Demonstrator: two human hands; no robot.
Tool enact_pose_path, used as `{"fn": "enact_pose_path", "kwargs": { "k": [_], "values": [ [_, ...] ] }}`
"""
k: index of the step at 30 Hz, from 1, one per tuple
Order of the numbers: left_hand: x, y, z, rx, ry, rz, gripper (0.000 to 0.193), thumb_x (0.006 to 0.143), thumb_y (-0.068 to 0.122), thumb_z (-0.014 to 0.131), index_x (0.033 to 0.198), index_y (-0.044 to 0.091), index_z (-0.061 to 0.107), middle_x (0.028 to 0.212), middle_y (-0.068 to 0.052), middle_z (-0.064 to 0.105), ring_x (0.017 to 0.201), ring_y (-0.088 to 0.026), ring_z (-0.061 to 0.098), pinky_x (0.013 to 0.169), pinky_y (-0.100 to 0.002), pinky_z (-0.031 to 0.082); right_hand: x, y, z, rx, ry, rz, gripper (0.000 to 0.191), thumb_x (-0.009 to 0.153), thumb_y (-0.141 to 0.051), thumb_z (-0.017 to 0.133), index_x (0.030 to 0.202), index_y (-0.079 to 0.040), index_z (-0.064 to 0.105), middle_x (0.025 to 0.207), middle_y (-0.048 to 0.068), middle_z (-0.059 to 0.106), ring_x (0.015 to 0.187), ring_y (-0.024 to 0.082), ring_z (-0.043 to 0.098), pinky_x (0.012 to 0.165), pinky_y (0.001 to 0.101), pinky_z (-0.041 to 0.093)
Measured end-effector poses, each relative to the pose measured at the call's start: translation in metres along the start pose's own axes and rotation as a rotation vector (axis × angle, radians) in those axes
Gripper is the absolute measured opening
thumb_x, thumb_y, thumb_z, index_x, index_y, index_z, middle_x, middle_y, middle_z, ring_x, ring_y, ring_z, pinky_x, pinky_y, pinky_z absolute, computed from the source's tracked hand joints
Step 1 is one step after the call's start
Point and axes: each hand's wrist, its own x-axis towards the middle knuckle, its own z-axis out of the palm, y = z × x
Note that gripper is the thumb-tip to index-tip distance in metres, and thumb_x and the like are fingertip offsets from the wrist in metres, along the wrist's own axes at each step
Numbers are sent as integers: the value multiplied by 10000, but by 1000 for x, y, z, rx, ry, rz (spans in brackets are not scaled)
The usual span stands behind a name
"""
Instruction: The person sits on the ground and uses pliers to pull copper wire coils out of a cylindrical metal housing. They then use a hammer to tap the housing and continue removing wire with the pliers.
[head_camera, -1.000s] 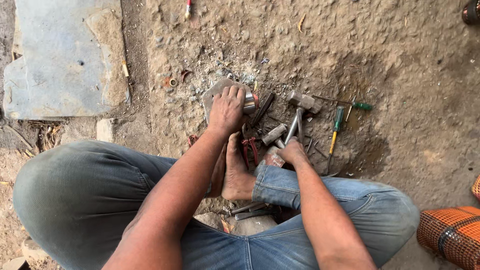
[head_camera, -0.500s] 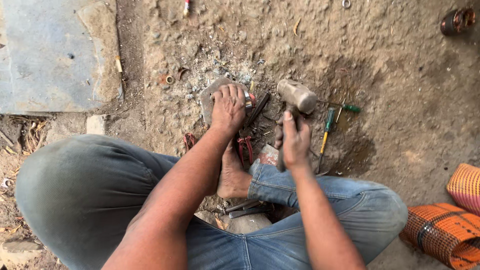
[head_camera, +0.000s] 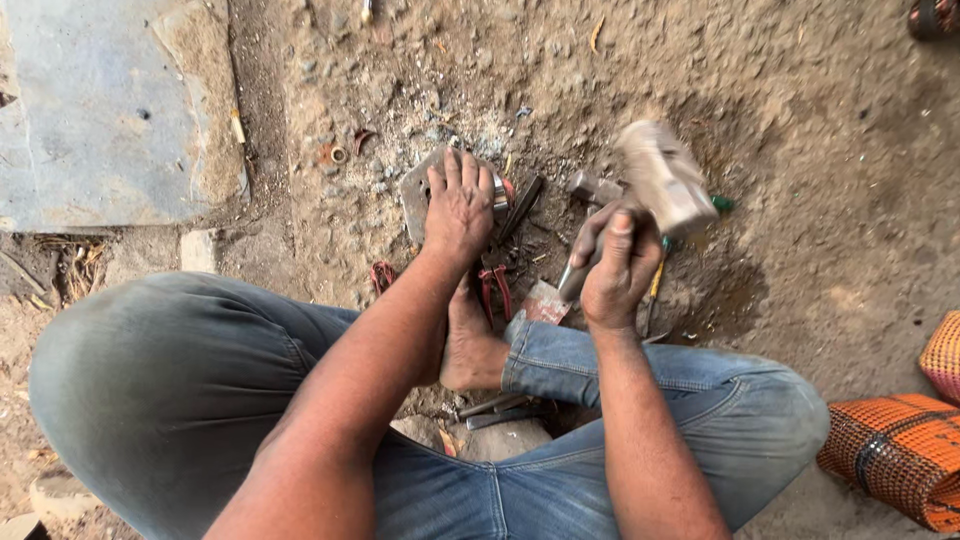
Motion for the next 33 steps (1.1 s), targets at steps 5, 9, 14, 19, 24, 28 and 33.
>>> {"fn": "enact_pose_path", "kwargs": {
  "k": [5,9,14,19,24,28,33],
  "values": [
    [-1,0,-3,-30,-60,22,535,976,181,459,1479,3,424,1594,-238,359,1514,-435,256,1188,-644,245,-10,42,43,-406,30,-5,436,1042,-503,594,825,-126,577,624,-27,534,486,93,517,428,295,440],
    [-1,0,-10,12,14,64,573,929,164,459,1476,7,402,1582,-242,335,1487,-443,222,1164,-662,195,-2,45,39,-414,2,584,423,1006,-481,600,773,-129,579,569,-35,520,424,104,505,375,296,413],
    [-1,-1,-9,-42,-44,41,532,980,142,457,1496,15,420,1628,-229,333,1538,-430,229,1215,-642,194,12,0,12,-57,4,66,428,1081,-464,539,843,-109,529,627,-31,509,463,74,507,403,262,468],
    [-2,0,-6,-84,11,48,564,935,164,487,1474,9,424,1598,-238,335,1503,-435,231,1189,-639,199,-8,21,47,-7,139,-64,378,1058,-421,557,880,-89,533,613,-29,506,461,62,492,401,250,452],
    [-3,-2,-12,-122,33,59,496,967,167,499,1434,1,474,1609,-243,361,1540,-437,244,1205,-640,236,-3,44,44,-172,110,716,354,1012,-358,652,764,-120,567,592,-40,505,433,80,477,370,261,382],
    [-5,-2,-11,-141,39,56,522,941,169,512,1436,5,475,1608,-237,366,1518,-440,252,1188,-652,241,7,26,24,-86,126,400,325,1034,-355,602,812,-120,583,602,-30,551,450,78,513,384,257,440],
    [-3,-5,-3,-132,70,87,586,915,230,548,1441,-14,466,1577,-252,379,1496,-452,264,1162,-653,237,-9,39,52,-59,171,199,239,1017,-348,613,940,-123,589,688,-53,542,488,58,483,404,239,403]
  ]
}}
